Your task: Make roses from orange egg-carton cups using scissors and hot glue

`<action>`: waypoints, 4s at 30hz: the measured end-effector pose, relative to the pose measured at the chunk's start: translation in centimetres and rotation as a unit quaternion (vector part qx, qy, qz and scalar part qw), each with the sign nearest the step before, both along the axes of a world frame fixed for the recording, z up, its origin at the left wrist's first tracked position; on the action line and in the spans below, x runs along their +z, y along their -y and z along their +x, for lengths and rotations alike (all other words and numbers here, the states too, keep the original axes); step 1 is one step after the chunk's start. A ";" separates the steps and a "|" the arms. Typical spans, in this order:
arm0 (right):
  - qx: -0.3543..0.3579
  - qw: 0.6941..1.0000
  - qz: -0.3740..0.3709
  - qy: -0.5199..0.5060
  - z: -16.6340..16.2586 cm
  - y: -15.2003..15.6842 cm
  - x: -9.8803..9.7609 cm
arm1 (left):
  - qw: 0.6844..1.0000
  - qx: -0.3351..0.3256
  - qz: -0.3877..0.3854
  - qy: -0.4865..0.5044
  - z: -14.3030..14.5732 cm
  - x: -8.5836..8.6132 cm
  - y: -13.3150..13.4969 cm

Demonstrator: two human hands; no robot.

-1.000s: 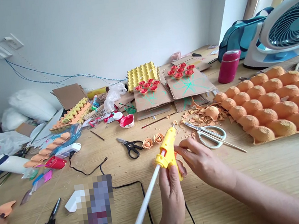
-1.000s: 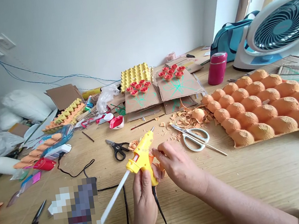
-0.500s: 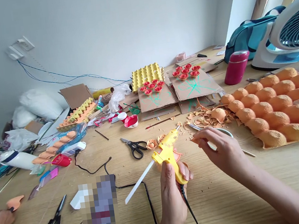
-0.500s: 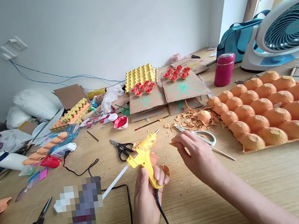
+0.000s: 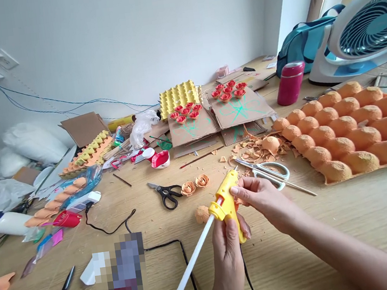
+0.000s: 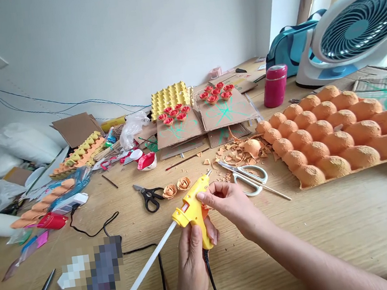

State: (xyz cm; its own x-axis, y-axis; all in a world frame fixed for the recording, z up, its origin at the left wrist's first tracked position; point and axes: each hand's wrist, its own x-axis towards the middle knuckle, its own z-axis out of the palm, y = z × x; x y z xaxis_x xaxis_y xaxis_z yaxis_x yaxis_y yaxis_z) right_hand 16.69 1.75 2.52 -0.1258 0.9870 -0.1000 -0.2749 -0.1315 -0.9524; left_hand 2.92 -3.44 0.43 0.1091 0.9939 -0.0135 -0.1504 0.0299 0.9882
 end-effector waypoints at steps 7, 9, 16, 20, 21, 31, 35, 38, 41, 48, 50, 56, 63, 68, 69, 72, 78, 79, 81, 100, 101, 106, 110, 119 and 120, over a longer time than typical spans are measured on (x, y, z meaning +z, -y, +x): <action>0.027 0.995 -0.016 -0.092 0.4 0.2 -0.1 | 1.000 -0.015 0.012 -0.010 -0.3 -0.4 -0.2; 0.002 0.997 -0.011 -0.071 0.3 0.1 -0.2 | 1.000 -0.024 0.015 0.003 -0.3 -0.7 -0.2; -0.098 0.978 0.109 0.152 2.4 -1.7 -1.0 | 0.987 -0.037 -0.017 0.154 0.0 -0.4 -0.2; -0.269 0.901 0.167 0.296 6.6 -3.6 -1.5 | 0.965 -0.048 -0.070 0.250 0.1 0.5 -0.4; -0.294 0.883 0.179 0.319 7.2 -3.8 -1.5 | 0.959 -0.049 -0.080 0.267 0.0 0.7 -0.5; 0.008 0.992 0.093 0.082 0.7 -0.5 0.2 | 0.921 -0.075 -0.138 0.357 0.4 0.5 -0.7; -0.021 0.998 0.011 0.052 0.2 -0.2 0.4 | 0.926 -0.100 -0.139 0.336 0.8 0.5 -0.3; -0.020 0.999 0.000 0.025 0.5 -0.2 0.3 | 0.922 -0.107 -0.146 0.342 0.8 0.6 -0.2; -0.009 1.000 0.025 0.002 0.6 -0.2 0.0 | 0.908 -0.127 -0.160 0.367 0.6 0.6 -0.3; 0.033 0.996 0.082 -0.009 0.9 -0.6 -0.3 | 0.880 -0.155 -0.178 0.412 0.0 0.8 -0.4; 0.037 0.995 0.090 -0.002 1.1 -0.7 -0.3 | 0.875 -0.153 -0.181 0.421 0.0 0.9 -0.4; 0.007 0.997 0.073 0.022 1.0 -0.7 -0.2 | 0.893 -0.116 -0.179 0.397 0.2 0.9 -0.4; -0.020 0.997 0.074 -0.006 0.6 -0.6 -1.1 | 0.894 -0.120 -0.190 0.387 0.3 0.7 -0.3; 0.004 0.996 0.093 -0.002 1.0 -0.7 -1.2 | 0.882 -0.132 -0.200 0.407 0.1 1.1 -0.4; 0.008 0.995 0.096 -0.001 1.0 -0.7 -1.2 | 0.879 -0.133 -0.201 0.411 0.0 1.2 -0.4; 0.024 0.994 0.103 0.005 1.1 -0.6 -0.9 | 0.876 -0.125 -0.202 0.419 -0.1 1.2 -0.4; -0.004 0.993 0.110 0.043 0.7 -0.5 -0.9 | 0.874 -0.126 -0.208 0.421 -0.2 1.1 -0.5; -0.012 0.993 0.110 0.044 0.6 -0.5 -1.1 | 0.871 -0.129 -0.210 0.424 -0.2 1.1 -0.5; -0.027 0.991 0.118 0.056 0.4 -0.6 -1.5 | 0.863 -0.137 -0.218 0.435 -0.2 1.0 -0.5; -0.023 0.998 0.051 0.040 0.7 -0.7 -0.6 | 0.855 -0.112 -0.232 0.450 -0.3 1.1 -0.8; -0.029 0.998 0.043 0.029 0.6 -0.6 -0.5 | 0.867 -0.111 -0.223 0.431 -0.1 1.0 -0.7; -0.052 0.998 0.020 0.006 0.3 -0.2 -0.5 | 0.932 -0.082 -0.167 0.311 0.6 0.8 -0.1; -0.069 0.997 0.016 0.011 0.5 -0.2 -0.7 | 0.948 -0.061 -0.132 0.283 0.6 0.7 -0.1; -0.043 0.999 0.025 0.006 1.6 -0.6 -1.4 | 0.939 -0.045 -0.138 0.311 -0.2 1.0 -0.8; -0.041 0.999 0.023 0.001 1.5 -0.6 -1.4 | 0.939 -0.045 -0.139 0.311 -0.2 1.0 -0.8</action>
State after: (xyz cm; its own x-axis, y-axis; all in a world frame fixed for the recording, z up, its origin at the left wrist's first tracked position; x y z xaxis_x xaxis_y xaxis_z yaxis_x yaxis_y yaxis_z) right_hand 18.20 2.33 1.15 -0.0450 0.9975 -0.0539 -0.2818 -0.0644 -0.9573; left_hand 2.71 -2.61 1.38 0.2645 0.9479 -0.1775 -0.6799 0.3139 0.6627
